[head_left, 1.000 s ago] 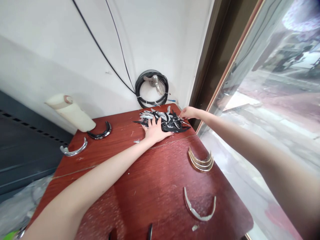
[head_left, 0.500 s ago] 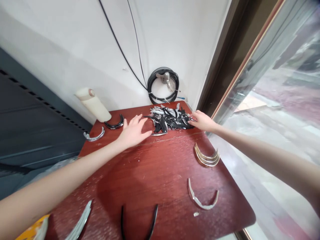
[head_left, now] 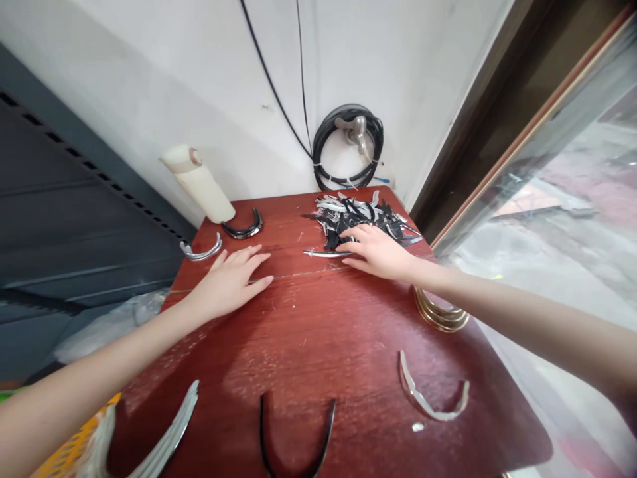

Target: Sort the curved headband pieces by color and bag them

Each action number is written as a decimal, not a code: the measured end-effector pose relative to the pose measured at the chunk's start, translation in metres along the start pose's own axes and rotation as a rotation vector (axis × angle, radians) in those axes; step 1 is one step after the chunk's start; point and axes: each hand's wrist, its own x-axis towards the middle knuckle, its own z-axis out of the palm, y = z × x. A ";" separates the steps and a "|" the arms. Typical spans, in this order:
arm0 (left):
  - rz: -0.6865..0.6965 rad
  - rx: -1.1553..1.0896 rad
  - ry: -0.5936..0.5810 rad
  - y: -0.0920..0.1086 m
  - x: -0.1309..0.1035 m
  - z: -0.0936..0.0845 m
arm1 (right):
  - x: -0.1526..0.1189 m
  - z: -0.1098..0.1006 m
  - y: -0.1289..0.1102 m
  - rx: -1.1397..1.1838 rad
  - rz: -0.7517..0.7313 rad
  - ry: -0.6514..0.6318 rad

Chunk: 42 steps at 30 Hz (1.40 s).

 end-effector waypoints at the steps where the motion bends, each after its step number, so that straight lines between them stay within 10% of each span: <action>1: 0.004 -0.006 -0.005 0.000 0.000 0.000 | 0.007 0.005 -0.003 -0.016 -0.006 -0.014; 24: -0.042 -0.049 0.006 -0.033 -0.014 0.004 | 0.029 0.001 -0.008 -0.059 0.245 -0.205; 31: -0.028 0.065 0.079 -0.032 -0.016 -0.004 | 0.014 -0.001 -0.008 -0.029 0.320 -0.056; 42: -0.405 -0.050 0.257 -0.064 0.009 -0.012 | 0.003 0.001 0.005 -0.058 0.401 -0.085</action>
